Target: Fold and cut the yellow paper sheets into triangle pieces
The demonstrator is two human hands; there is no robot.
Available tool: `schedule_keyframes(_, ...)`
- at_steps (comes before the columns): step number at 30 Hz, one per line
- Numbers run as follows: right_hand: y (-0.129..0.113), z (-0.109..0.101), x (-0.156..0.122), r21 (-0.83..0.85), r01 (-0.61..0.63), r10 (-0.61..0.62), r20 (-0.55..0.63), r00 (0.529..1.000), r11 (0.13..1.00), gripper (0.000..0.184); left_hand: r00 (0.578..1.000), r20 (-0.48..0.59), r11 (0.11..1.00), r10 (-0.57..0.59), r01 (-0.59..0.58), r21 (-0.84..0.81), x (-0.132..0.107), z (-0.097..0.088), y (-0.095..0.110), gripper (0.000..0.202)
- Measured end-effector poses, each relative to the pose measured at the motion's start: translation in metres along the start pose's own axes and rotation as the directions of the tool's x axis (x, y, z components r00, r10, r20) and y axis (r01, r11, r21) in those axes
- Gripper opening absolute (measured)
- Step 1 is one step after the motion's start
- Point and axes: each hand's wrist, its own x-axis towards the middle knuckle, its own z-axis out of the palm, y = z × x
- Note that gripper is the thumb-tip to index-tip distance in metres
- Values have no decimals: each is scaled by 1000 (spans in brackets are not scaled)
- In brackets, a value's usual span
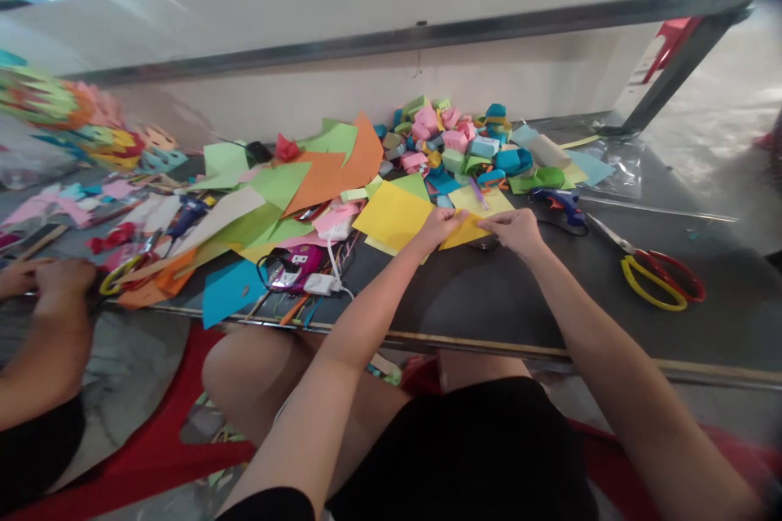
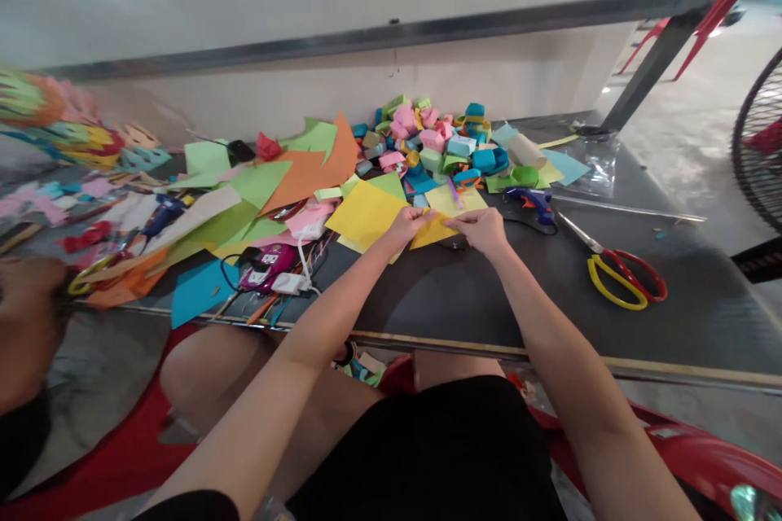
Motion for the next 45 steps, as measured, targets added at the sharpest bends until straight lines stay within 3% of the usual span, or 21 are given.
schedule_keyframes(3,4,-1,2,29,-17,16,21,1000,999,67,993,112,989,-23,39,-145,2,-1,-1,42)
schedule_keyframes(6,7,-1,5,28,-24,23,39,999,999,63,989,149,986,-1,26,-167,5,-4,-4,42)
schedule_keyframes(12,7,2,4,-34,15,-13,33,999,999,52,996,92,998,17,-12,-54,6,-5,-8,38)
schedule_keyframes(17,8,-1,3,-37,130,-133,-76,988,991,52,986,73,984,151,-157,88,2,0,-5,48)
schedule_keyframes(21,14,-1,8,11,55,-54,-99,994,998,63,967,52,931,250,-255,260,2,0,-4,62)
schedule_keyframes(26,17,2,14,74,55,-46,-119,992,996,65,935,23,867,355,-338,366,5,-4,-5,61)
schedule_keyframes(32,21,3,14,102,38,-19,-180,983,994,63,979,107,900,176,-203,386,5,-16,-6,57)
schedule_keyframes(35,23,4,15,96,63,-41,-217,975,993,61,977,108,898,186,-214,384,6,-22,-5,56)
schedule_keyframes(38,24,5,16,106,39,-12,-245,970,994,56,973,187,903,133,-197,382,8,-28,-3,57)
schedule_keyframes(45,23,8,17,110,23,2,-222,975,994,50,970,220,867,107,-200,456,12,-42,0,64)
